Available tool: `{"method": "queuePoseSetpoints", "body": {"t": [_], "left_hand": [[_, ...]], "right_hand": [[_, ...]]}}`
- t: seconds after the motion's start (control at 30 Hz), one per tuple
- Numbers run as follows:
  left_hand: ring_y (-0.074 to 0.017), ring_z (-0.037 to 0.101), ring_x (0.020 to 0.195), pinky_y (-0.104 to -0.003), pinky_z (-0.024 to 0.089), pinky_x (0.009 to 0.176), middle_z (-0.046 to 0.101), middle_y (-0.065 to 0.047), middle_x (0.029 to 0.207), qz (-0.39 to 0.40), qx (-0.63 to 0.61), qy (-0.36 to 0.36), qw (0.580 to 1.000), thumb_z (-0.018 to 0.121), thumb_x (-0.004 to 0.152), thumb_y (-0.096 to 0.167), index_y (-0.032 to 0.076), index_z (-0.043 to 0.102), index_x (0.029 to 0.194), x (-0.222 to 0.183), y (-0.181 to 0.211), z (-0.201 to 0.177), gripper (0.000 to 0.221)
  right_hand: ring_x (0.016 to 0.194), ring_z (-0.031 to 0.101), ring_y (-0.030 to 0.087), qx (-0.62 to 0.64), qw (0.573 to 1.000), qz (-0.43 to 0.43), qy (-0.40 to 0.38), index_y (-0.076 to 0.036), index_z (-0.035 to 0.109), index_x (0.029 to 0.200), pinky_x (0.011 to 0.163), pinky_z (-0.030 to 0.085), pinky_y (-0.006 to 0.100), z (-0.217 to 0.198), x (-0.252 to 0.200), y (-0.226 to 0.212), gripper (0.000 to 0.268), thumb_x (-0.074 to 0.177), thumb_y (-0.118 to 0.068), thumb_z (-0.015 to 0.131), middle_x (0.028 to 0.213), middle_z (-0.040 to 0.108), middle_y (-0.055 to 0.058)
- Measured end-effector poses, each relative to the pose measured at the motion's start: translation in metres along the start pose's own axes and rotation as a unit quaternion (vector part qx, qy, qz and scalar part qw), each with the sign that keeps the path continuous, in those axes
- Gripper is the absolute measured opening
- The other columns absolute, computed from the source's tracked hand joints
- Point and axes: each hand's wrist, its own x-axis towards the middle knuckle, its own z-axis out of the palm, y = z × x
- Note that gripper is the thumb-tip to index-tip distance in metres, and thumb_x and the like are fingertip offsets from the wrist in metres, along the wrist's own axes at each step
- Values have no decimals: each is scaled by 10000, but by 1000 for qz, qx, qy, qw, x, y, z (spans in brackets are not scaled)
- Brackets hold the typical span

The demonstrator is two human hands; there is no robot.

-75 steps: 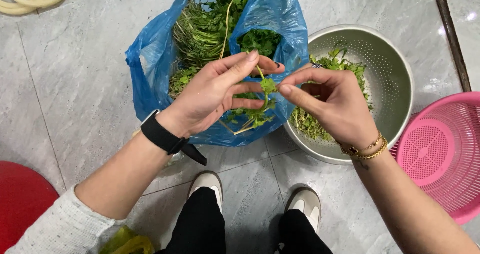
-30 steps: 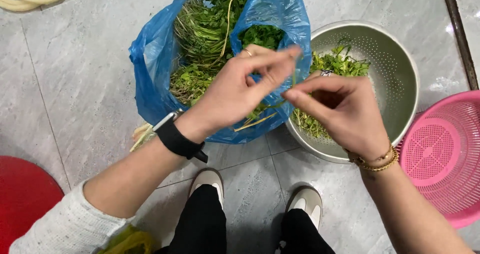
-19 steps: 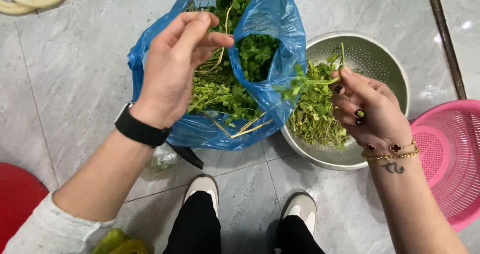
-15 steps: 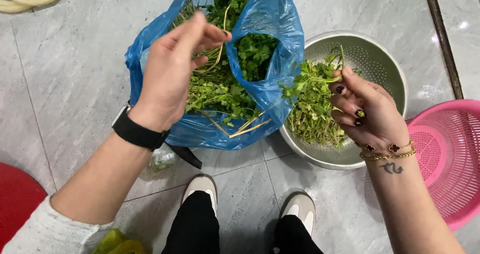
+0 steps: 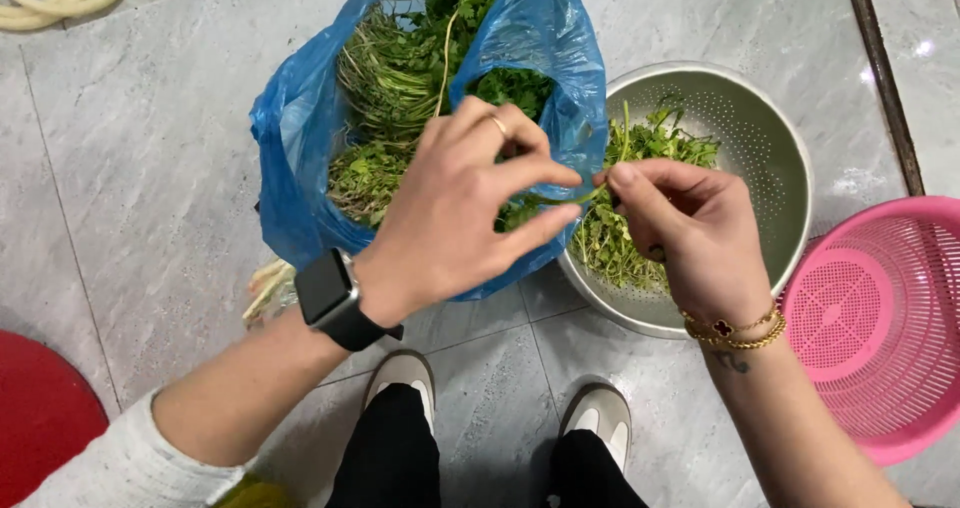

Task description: The person stirs a pot on a stove and then sits on a stool to pick cilantro leaves from their stems, placing the cleaned leaves into a metal colander.

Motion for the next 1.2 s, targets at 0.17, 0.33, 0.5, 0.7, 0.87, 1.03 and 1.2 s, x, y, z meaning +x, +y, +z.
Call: {"method": "queuePoseSetpoints", "body": {"t": [0.17,0.33,0.5,0.7,0.87,1.03,1.2], "left_hand": [[-327,586,1216,-520,461,963,668,-55,1303,24,-30,-1,999,824,1215,333,149,912,1250,3,13,5,207],[-311,588,1148,-508,496,1011,660,-64,1270,2,-56,-2,998,782,1222,317,139,880,1241,6,15,10,204],[-299,591,1130,-515,504,1008,664,-54,1258,-11,-73,-12,997,807,1195,291,157,882,1201,9,15,15,153],[-291,580,1122,-514,500,1077,650,-53,1262,-28,-121,-37,992,804,1194,286,163,894,1188,12,18,16,153],[-302,626,1184,-544,487,1118,671,-50,1309,-87,-180,-90,976,769,1201,320,193,899,1194,14,23,11,182],[-287,653,1253,-557,509,1140,690,-38,1357,-125,-201,-116,965,797,1176,371,231,919,1222,14,23,8,192],[-296,659,1277,-560,508,1143,696,-34,1376,-120,-197,-126,965,798,1176,374,235,916,1227,13,21,10,189]], "right_hand": [[585,410,53,-46,999,-4,21,-97,952,1163,537,290,236,3,-6,-2,217,1183,-296,867,642,578,-20],[654,481,71,-31,999,0,28,-56,966,1198,551,362,229,2,-10,-1,201,1124,-237,919,926,808,33],[691,480,67,-17,999,-23,23,-44,959,1206,580,372,245,-3,-14,5,143,1131,-159,917,986,845,52],[632,463,67,4,999,8,47,-75,958,1205,548,350,242,-11,-17,7,164,1127,-215,920,921,827,31],[651,482,66,9,999,2,38,-90,943,1169,562,368,238,-17,-19,11,127,1138,-210,915,949,835,21],[674,473,58,19,1000,-14,8,-105,927,1155,574,379,248,-23,-21,15,73,1129,-173,932,909,770,-12],[699,498,58,16,1000,-17,5,-86,933,1171,590,388,250,-24,-23,19,77,1131,-152,924,960,822,10]]}}
